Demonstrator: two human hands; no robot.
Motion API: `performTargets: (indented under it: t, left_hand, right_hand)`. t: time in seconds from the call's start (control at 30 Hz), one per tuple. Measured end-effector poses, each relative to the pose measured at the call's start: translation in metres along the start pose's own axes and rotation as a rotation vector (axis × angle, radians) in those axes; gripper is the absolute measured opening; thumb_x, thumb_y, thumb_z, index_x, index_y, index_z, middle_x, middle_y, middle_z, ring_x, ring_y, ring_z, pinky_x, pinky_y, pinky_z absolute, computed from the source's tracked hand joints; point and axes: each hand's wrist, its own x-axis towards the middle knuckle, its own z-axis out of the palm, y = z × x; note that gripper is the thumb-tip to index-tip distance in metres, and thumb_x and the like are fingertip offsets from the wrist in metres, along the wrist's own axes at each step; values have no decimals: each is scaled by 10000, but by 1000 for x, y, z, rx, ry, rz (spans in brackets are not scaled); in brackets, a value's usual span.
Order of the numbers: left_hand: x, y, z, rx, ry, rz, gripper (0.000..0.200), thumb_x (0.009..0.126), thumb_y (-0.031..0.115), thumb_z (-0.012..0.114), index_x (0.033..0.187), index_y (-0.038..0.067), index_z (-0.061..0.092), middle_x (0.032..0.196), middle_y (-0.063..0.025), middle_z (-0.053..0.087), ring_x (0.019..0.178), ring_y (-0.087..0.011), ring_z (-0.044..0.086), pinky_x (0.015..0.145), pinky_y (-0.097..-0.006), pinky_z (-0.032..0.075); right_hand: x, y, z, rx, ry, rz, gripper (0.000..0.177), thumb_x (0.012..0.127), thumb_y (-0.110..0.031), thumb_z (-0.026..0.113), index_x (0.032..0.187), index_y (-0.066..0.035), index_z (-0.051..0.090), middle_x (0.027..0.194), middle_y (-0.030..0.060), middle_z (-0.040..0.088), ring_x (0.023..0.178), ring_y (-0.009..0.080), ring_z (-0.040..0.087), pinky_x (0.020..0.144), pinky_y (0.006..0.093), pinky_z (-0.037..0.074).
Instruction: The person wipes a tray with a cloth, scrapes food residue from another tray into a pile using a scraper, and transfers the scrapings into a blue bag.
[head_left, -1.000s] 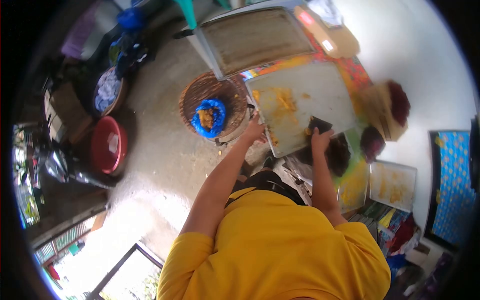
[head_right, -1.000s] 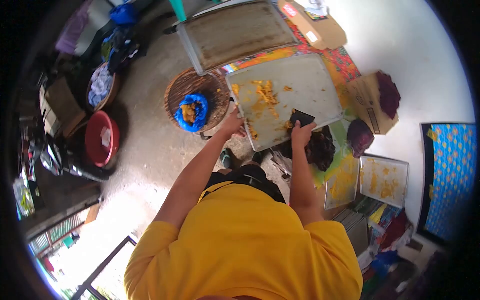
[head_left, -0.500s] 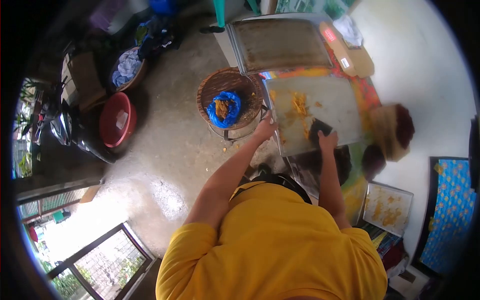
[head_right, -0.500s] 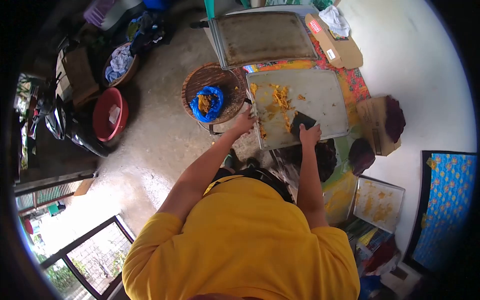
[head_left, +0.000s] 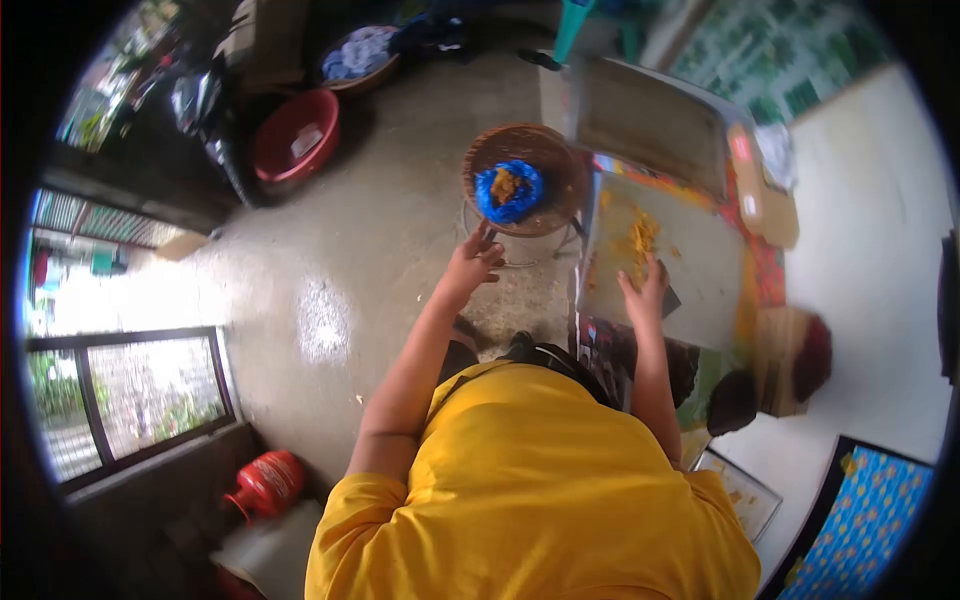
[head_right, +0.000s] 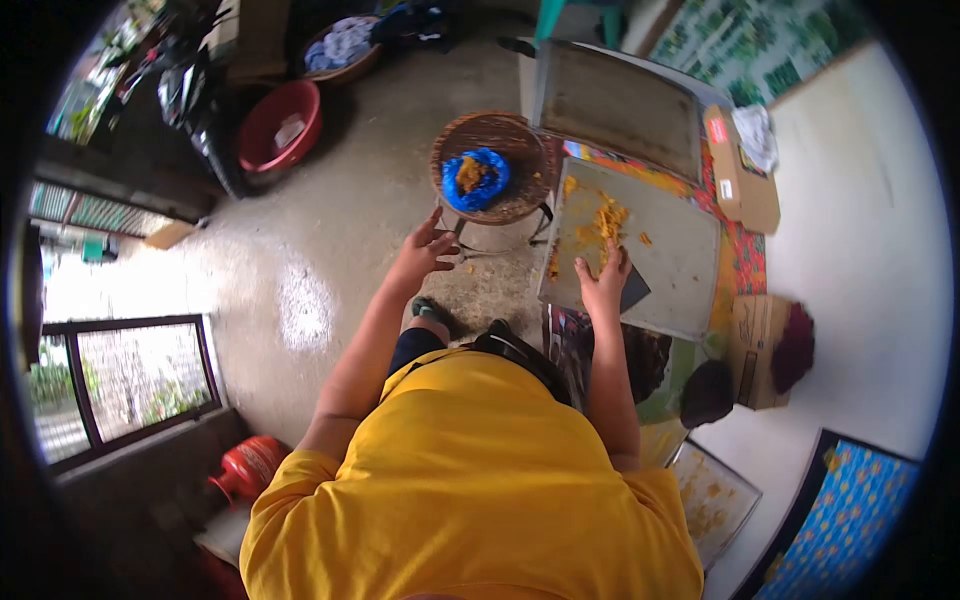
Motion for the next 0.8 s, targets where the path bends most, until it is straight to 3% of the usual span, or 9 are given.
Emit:
performTargets:
  t: [0.03,0.07,0.17,0.2,0.33,0.43,0.67,0.8]
  left_hand:
    - [-8,-1,-15,-40,42,8,695,926,240,592,1494,138,203,1178,-109,561,993,-244,608,776,-379,530]
    - [-16,-2,-31,-79,82,17,696,926,241,592,1493,134,203,1197,-121,557,1000,-249,609,781,-383,530]
    - [-44,-3,-75,-185,180,45,691,927,238,587,1489,117,205,1248,-159,542,1020,-264,613,805,-393,529]
    - [-51,-5,-91,-200,206,57,691,928,237,585,1490,115,203,1247,-157,543,1017,-264,614,806,-390,529]
    - [-77,-8,-160,-287,289,86,665,935,216,567,1484,95,211,1238,-153,549,1016,-260,616,811,-382,530]
    - [-95,-16,-220,-339,308,101,641,940,204,555,1478,88,226,1232,-150,555,1018,-254,616,813,-375,530]
    - [-158,-8,-371,-300,352,90,605,948,188,531,1467,67,244,1196,-141,567,1015,-249,617,807,-361,533]
    - [-185,4,-446,-389,438,104,584,950,182,527,1457,60,265,1164,-128,577,1002,-249,619,801,-357,535]
  right_hand:
    - [3,-10,5,46,-40,-24,726,810,-284,726,1384,-43,353,1373,268,298,1284,415,310,1026,460,333]
    - [3,-21,12,-24,-18,-85,659,819,-270,720,1351,-46,404,1300,222,396,1218,376,398,999,441,365]
    - [13,-42,45,201,-302,24,597,819,-262,722,1312,-45,463,1219,187,471,1085,295,515,920,390,431]
    - [11,-68,50,185,-390,99,535,822,-244,719,1271,-41,512,1133,158,525,893,206,584,801,343,481]
    - [7,-125,119,258,-469,-118,478,827,-211,713,1239,-36,544,1078,145,579,742,153,586,696,303,495]
    - [-10,-194,178,398,-601,-173,470,831,-209,705,1236,-35,544,1104,143,594,763,154,598,707,293,496]
    - [-82,-384,292,262,-803,-374,432,840,-198,674,1214,-28,540,1193,123,562,862,197,639,788,322,513]
    - [-104,-453,349,255,-892,-429,412,842,-192,667,1209,-45,550,1187,117,560,874,203,643,806,322,511]
